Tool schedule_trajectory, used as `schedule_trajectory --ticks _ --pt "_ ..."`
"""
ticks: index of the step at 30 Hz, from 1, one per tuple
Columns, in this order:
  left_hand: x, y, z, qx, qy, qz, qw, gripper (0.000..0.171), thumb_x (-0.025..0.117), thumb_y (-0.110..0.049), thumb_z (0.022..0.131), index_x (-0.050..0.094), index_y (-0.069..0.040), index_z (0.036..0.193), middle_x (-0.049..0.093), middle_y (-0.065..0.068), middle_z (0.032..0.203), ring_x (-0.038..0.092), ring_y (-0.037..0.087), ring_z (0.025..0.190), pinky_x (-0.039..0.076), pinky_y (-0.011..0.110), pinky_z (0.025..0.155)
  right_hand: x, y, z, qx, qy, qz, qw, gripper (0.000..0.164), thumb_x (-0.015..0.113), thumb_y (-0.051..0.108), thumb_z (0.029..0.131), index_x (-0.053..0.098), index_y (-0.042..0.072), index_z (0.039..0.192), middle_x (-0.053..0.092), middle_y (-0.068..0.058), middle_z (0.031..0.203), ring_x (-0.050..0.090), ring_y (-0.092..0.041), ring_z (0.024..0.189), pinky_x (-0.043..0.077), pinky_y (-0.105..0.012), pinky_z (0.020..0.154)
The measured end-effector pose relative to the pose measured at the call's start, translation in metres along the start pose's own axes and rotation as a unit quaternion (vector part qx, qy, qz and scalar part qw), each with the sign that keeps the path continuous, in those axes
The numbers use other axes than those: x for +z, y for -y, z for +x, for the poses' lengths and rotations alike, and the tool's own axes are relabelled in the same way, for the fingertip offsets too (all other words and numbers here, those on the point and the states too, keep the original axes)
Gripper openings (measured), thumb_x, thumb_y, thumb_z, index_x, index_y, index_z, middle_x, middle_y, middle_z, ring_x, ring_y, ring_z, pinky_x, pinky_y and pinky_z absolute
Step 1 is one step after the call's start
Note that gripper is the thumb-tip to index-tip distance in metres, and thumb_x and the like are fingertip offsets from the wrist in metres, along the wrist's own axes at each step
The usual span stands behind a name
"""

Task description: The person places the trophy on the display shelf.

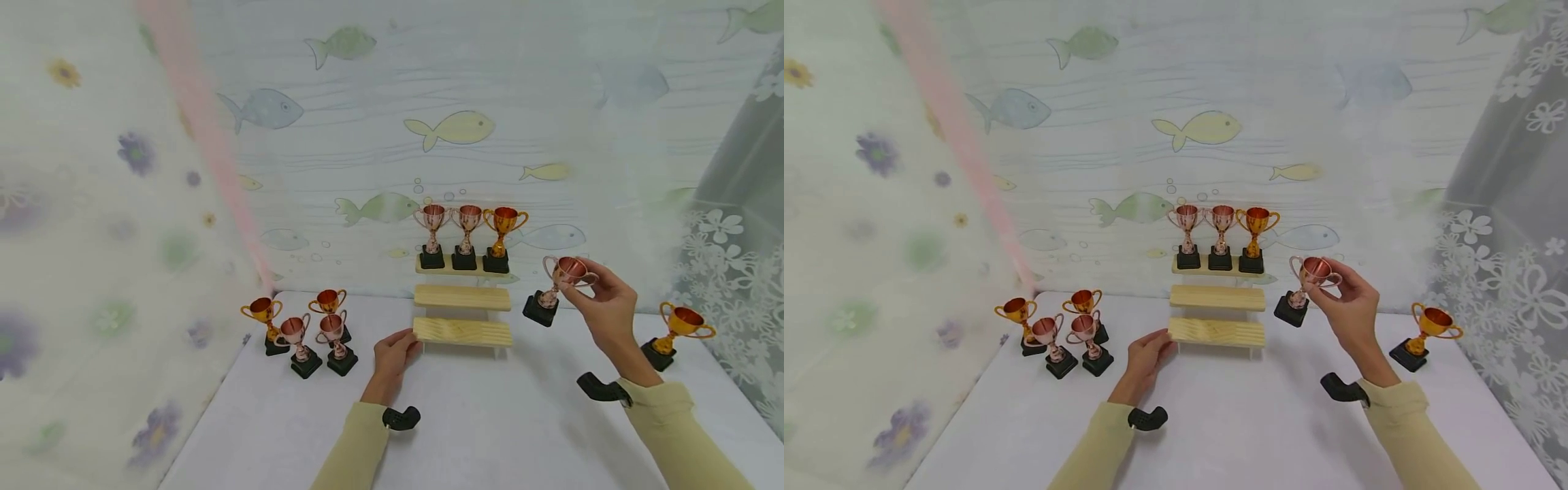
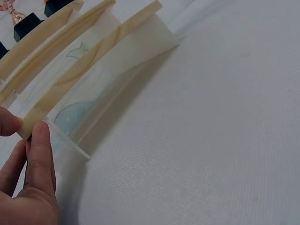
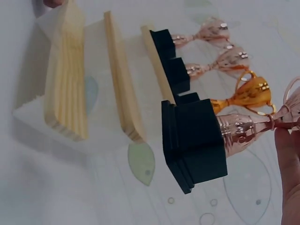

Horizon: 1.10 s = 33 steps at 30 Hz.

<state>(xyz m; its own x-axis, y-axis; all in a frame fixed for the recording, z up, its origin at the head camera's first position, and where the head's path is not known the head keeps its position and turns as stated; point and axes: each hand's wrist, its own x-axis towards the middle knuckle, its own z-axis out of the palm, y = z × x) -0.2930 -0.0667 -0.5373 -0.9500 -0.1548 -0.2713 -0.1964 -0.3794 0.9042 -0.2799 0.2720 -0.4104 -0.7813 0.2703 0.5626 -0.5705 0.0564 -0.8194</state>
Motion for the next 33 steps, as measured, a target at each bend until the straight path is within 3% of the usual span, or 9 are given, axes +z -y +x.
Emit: schedule_trajectory --ticks 10,16,23,33 --pt "0.000 0.003 0.002 -0.006 -0.004 -0.003 1.0000 0.032 0.068 -0.002 0.094 0.065 0.010 0.123 0.068 0.018 0.113 0.069 0.014 0.090 0.061 0.027 0.086 0.012 -0.024 0.019 -0.044 0.019 0.008 0.999 0.045 0.069 -0.021 0.081 0.065 -0.010 0.125 0.071 0.003 0.106 0.064 -0.008 0.089 0.056 -0.011 0.080" --pt "0.001 0.004 0.001 -0.010 -0.008 -0.007 0.9999 0.030 0.068 -0.001 0.094 0.065 0.010 0.122 0.068 0.019 0.112 0.069 0.014 0.090 0.062 0.027 0.085 0.019 -0.032 0.029 -0.031 0.037 0.011 0.999 0.044 0.070 -0.019 0.082 0.065 -0.010 0.125 0.070 0.003 0.107 0.063 -0.009 0.090 0.056 -0.011 0.081" --pt "0.000 0.003 0.000 -0.011 -0.007 -0.006 0.9999 0.029 0.068 -0.002 0.095 0.066 0.009 0.122 0.068 0.017 0.110 0.069 0.013 0.089 0.062 0.026 0.084 0.031 -0.035 0.037 -0.027 0.090 -0.017 0.995 0.043 0.072 -0.014 0.085 0.063 -0.011 0.127 0.069 0.007 0.104 0.060 -0.008 0.090 0.054 -0.011 0.083" --pt "-0.001 0.002 0.002 -0.010 0.000 -0.007 0.9999 0.030 0.068 -0.003 0.095 0.066 0.009 0.122 0.068 0.017 0.112 0.069 0.014 0.090 0.061 0.027 0.085 0.048 -0.045 0.043 -0.014 0.112 -0.004 0.994 0.040 0.072 -0.012 0.086 0.064 -0.009 0.125 0.068 0.007 0.102 0.059 -0.008 0.090 0.054 -0.012 0.084"
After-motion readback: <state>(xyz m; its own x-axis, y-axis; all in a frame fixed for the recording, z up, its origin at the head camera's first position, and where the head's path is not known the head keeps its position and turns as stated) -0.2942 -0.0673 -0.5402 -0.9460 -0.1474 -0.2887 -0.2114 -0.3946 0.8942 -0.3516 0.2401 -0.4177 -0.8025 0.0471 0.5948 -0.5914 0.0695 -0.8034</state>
